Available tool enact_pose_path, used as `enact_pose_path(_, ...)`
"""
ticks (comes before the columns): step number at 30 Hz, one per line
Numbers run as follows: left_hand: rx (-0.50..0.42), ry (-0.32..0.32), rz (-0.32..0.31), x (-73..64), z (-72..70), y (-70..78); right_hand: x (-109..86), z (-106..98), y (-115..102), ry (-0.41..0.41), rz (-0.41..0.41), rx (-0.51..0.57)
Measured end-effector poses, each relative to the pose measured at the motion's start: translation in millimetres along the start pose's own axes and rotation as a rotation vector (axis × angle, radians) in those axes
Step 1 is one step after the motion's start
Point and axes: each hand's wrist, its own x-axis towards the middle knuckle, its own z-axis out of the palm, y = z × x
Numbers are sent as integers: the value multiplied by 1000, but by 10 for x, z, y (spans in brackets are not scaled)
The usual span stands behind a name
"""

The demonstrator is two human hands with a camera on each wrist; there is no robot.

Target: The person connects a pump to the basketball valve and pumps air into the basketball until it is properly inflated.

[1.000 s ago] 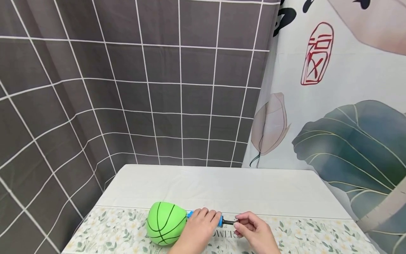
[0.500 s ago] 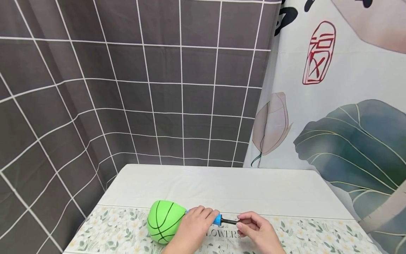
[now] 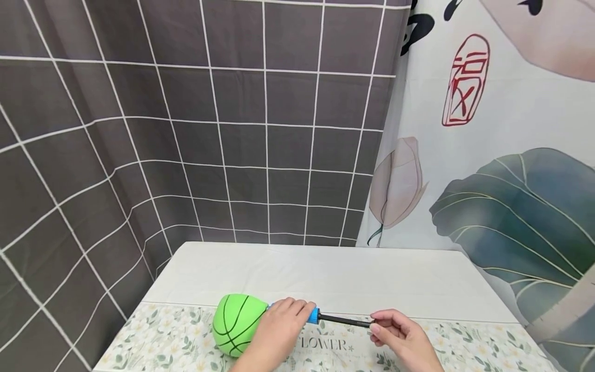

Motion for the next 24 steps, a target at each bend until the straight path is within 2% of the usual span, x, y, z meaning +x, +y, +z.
enact_pose_path(5,42,-106,-1,23,-23,109,25,135,33,-12,-24,-1)
enact_pose_path(9,15,-137,11,24,0,181,61,311,58,-26,-58,-10)
enact_pose_path(12,4,-99,46,10,46,223,82,437,93,-58,-86,-17)
enact_pose_path(17,14,38,111,-27,128,245,105,543,149,-130,-111,-8)
enact_pose_path(20,-7,88,112,-39,154,215,103,529,140,-141,-98,-2)
enact_pose_path(24,-4,120,91,-45,151,145,84,427,103,-128,-69,0)
